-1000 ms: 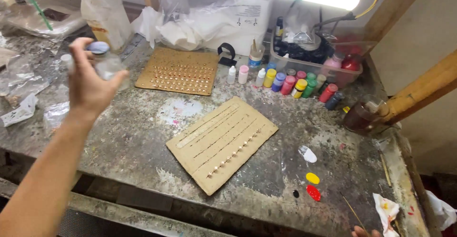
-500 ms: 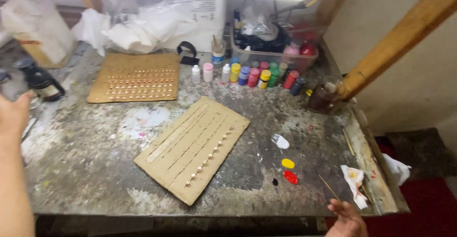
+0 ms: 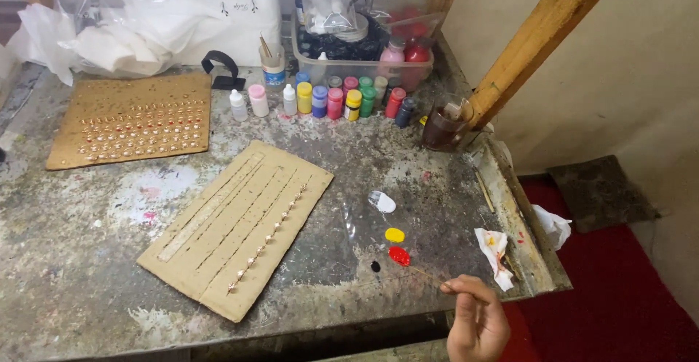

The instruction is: Applying black paint to small jewelry components using a thin applicator stick at a workbench.

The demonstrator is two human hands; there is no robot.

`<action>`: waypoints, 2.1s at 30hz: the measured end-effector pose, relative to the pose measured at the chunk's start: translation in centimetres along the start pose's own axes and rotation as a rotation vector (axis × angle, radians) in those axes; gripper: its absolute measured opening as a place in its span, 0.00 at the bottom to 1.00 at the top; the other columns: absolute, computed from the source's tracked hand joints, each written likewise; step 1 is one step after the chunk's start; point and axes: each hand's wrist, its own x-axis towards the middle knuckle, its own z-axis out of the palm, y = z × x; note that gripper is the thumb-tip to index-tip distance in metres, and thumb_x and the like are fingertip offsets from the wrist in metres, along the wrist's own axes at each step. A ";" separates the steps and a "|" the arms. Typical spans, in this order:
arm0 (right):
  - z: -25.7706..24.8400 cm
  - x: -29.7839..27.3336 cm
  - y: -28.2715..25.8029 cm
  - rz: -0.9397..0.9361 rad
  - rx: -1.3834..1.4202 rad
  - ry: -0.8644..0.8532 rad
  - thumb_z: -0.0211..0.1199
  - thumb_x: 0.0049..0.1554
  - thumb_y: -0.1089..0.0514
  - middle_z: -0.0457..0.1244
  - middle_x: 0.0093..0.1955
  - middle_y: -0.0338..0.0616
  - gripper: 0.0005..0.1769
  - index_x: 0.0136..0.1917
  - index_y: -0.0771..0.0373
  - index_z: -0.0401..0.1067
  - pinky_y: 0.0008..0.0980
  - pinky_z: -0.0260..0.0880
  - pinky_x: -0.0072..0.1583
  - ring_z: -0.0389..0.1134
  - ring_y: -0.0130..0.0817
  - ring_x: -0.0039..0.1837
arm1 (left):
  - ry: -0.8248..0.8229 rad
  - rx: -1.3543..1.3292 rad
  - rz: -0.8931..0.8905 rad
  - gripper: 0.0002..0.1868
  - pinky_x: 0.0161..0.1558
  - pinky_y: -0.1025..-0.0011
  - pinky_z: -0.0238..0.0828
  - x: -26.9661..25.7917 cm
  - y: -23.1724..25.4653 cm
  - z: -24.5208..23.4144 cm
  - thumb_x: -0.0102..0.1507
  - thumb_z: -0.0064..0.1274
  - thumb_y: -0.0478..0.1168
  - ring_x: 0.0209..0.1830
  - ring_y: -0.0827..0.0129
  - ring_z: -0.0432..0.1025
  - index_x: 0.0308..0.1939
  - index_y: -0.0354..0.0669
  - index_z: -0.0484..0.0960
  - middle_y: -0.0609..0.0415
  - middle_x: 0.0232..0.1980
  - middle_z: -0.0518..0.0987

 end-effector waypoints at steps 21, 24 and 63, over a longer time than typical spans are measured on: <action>3.2 2.9 -4.0 -0.060 -0.032 -0.378 0.62 0.58 0.62 0.73 0.43 0.42 0.03 0.47 0.58 0.74 0.32 0.69 0.56 0.75 0.30 0.46 | 0.078 0.000 0.240 0.32 0.60 0.65 0.65 9.3 28.5 12.9 0.74 0.24 0.67 0.65 0.64 0.73 0.60 0.60 0.81 0.60 0.65 0.79; 3.7 3.8 -4.6 -0.187 -0.165 -0.496 0.66 0.52 0.65 0.73 0.40 0.39 0.05 0.43 0.58 0.77 0.29 0.69 0.52 0.75 0.28 0.43 | 0.114 0.019 0.205 0.32 0.58 0.67 0.66 9.6 28.7 13.1 0.75 0.22 0.65 0.62 0.67 0.74 0.61 0.60 0.80 0.63 0.63 0.81; 5.2 2.3 -5.2 -0.271 -0.311 -0.460 0.65 0.49 0.62 0.72 0.36 0.35 0.07 0.38 0.52 0.69 0.30 0.60 0.53 0.71 0.21 0.36 | 0.137 -0.023 0.217 0.29 0.61 0.65 0.64 9.2 28.0 13.2 0.77 0.19 0.60 0.61 0.65 0.76 0.51 0.57 0.79 0.59 0.61 0.82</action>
